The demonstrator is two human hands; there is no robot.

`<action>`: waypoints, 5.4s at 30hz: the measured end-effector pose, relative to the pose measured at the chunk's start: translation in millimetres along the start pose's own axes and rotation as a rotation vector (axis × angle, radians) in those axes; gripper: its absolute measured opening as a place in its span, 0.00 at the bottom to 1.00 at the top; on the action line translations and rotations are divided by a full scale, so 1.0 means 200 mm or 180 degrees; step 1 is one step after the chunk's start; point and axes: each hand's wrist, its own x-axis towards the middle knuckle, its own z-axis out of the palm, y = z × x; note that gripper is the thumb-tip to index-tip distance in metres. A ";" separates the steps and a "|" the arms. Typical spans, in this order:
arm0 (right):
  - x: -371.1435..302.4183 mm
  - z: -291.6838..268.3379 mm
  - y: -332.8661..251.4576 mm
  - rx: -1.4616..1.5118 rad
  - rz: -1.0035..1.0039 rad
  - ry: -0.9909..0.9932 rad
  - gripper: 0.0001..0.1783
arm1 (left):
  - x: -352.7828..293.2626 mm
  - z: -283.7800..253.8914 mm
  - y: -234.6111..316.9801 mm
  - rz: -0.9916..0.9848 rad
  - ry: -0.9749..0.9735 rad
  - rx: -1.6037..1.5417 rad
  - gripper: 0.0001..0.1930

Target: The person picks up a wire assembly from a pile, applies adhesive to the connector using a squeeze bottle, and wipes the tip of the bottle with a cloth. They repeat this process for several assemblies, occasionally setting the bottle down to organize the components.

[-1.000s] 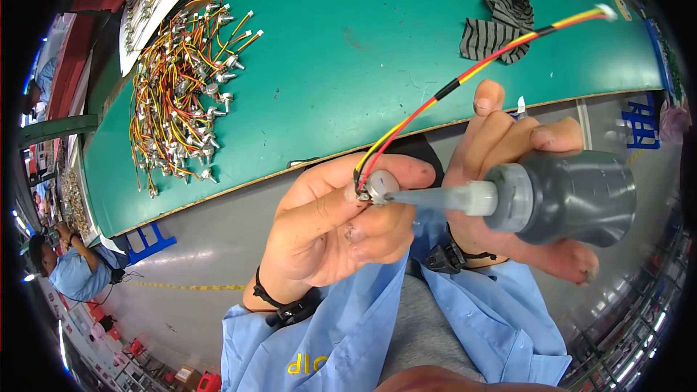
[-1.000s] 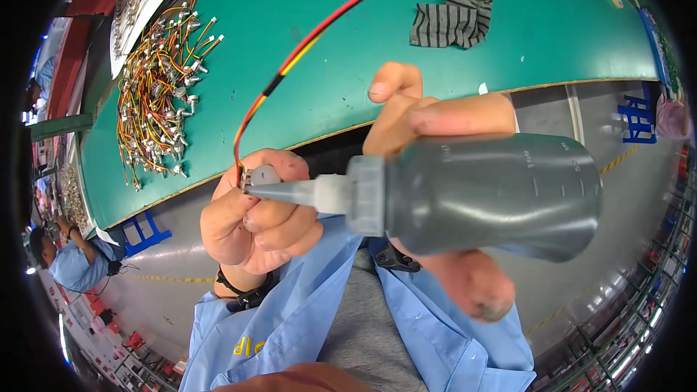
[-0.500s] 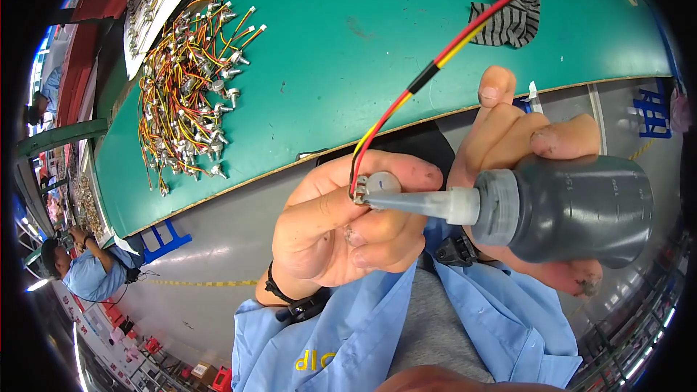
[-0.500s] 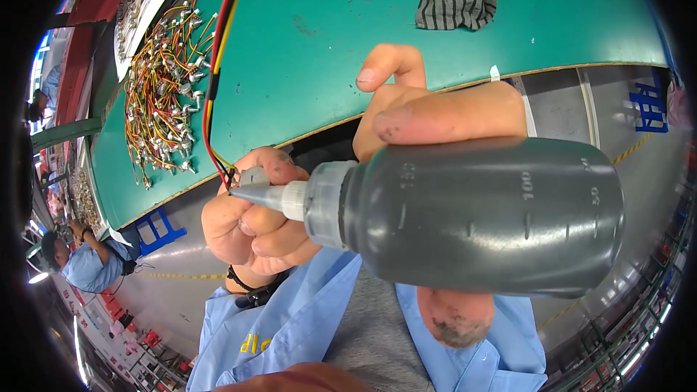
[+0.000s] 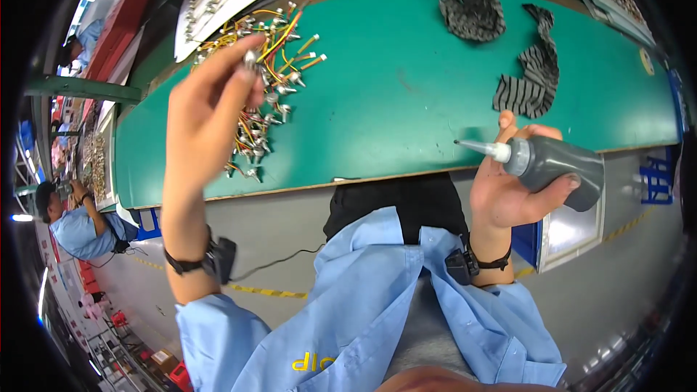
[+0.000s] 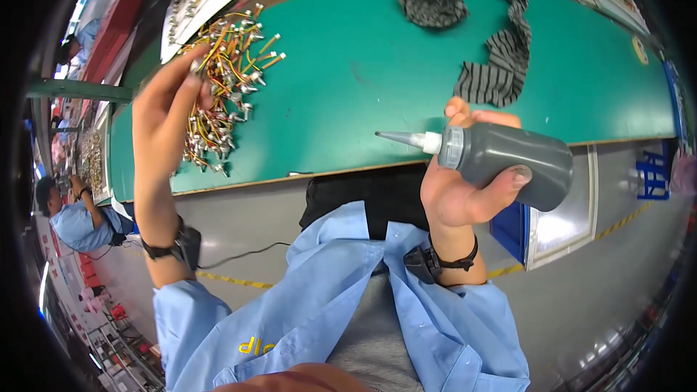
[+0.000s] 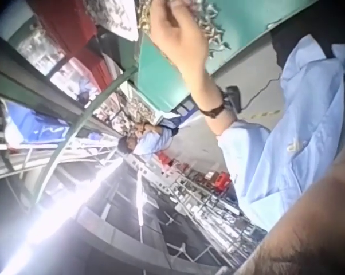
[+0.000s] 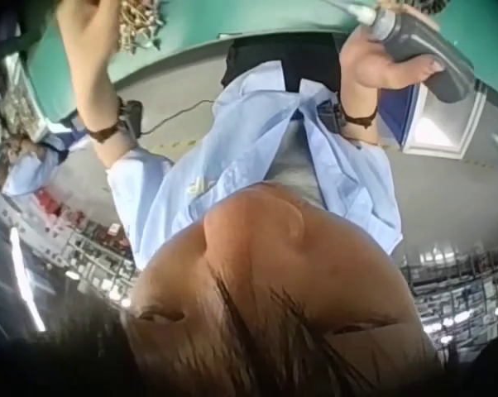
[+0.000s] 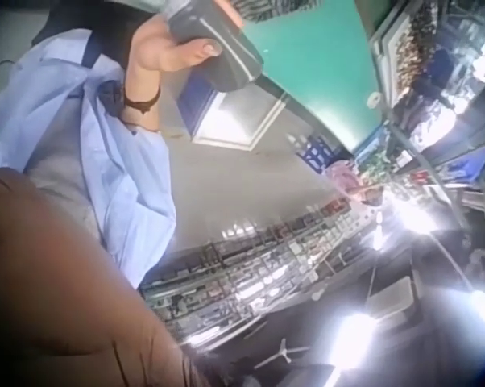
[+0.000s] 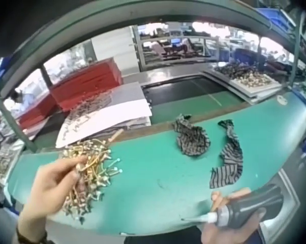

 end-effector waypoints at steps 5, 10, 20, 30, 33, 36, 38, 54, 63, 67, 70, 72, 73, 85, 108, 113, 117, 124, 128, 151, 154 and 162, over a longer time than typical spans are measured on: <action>0.02 -0.09 0.06 -0.0529 0.0219 -0.0269 0.30 | 0.49 -0.35 -0.25 0.0623 -0.0005 0.1518 0.13; 0.04 -0.06 0.11 -0.0723 0.0315 -0.0261 0.29 | 0.93 -0.59 -0.57 0.0499 -0.0056 0.2196 0.14; 0.07 -0.03 0.11 -0.0715 0.0158 -0.0432 0.27 | 1.19 -0.62 -0.95 0.0257 0.0268 0.2662 0.16; 0.07 -0.06 0.11 -0.0738 0.0266 -0.0619 0.29 | 1.18 -0.61 -1.04 0.0155 0.0320 0.2414 0.15; 0.06 -0.08 0.11 -0.0755 0.0298 -0.0550 0.29 | 1.16 -0.62 -1.06 0.0183 0.0382 0.2520 0.16; 0.06 -0.08 0.12 -0.0674 0.0319 -0.0530 0.29 | 1.12 -0.65 -1.04 0.0444 0.0680 0.2820 0.15; 0.06 -0.06 0.11 -0.0654 0.0356 -0.0516 0.28 | 1.07 -0.66 -1.00 0.0547 0.0812 0.2959 0.15; -0.01 0.16 0.07 0.2020 0.2659 0.0170 0.43 | 0.08 0.07 -0.24 0.1122 -0.0360 0.2754 0.08; -0.06 0.20 0.01 0.2130 0.3143 0.0644 0.41 | 0.07 0.21 -0.26 0.1066 0.0080 0.2930 0.07; -0.06 0.18 -0.01 0.1874 0.3107 0.0875 0.41 | 0.05 0.24 -0.24 0.0953 -0.0059 0.2766 0.07; -0.06 0.20 -0.01 0.1880 0.3099 0.0943 0.41 | 0.06 0.28 -0.27 0.0783 0.0122 0.2780 0.06; -0.08 0.21 -0.01 0.1849 0.3165 0.0927 0.41 | 0.05 0.29 -0.26 0.0690 0.0226 0.2793 0.06; -0.08 0.21 -0.02 0.1825 0.3191 0.0918 0.41 | 0.05 0.30 -0.24 0.0638 0.0150 0.2769 0.07; -0.07 0.10 -0.04 0.1345 0.2685 0.0592 0.43 | -0.27 0.36 0.07 -0.1130 -0.0536 -0.1892 0.10; -0.20 0.35 0.14 -0.0719 0.2059 -0.1531 0.40 | -0.56 0.65 -0.12 -0.0817 -0.0143 -0.3517 0.14; -0.20 0.37 0.18 -0.0587 0.2548 -0.1460 0.37 | -0.56 0.63 -0.17 -0.0591 -0.0194 -0.4029 0.11; -0.13 0.39 0.13 0.0115 0.2577 -0.0672 0.33 | -0.52 0.50 -0.13 -0.0644 -0.0107 -0.4324 0.09; -0.18 0.37 0.12 -0.0090 0.1201 -0.0392 0.41 | -0.50 0.46 -0.07 -0.0057 0.0517 -0.4015 0.10; -0.10 0.29 0.03 -0.0130 0.0676 -0.1797 0.43 | -0.50 0.45 -0.01 -0.0015 0.0455 -0.3690 0.12; -0.06 0.23 -0.01 -0.0398 0.0078 -0.2294 0.43 | -0.49 0.49 0.12 0.0166 0.0786 -0.2532 0.14; -0.06 0.23 -0.02 -0.0446 -0.0002 -0.2241 0.42 | -0.49 0.49 0.11 0.0259 0.0780 -0.2481 0.15; -0.06 0.24 -0.03 -0.0527 -0.0068 -0.2203 0.42 | -0.49 0.50 0.11 0.0317 0.0880 -0.2345 0.15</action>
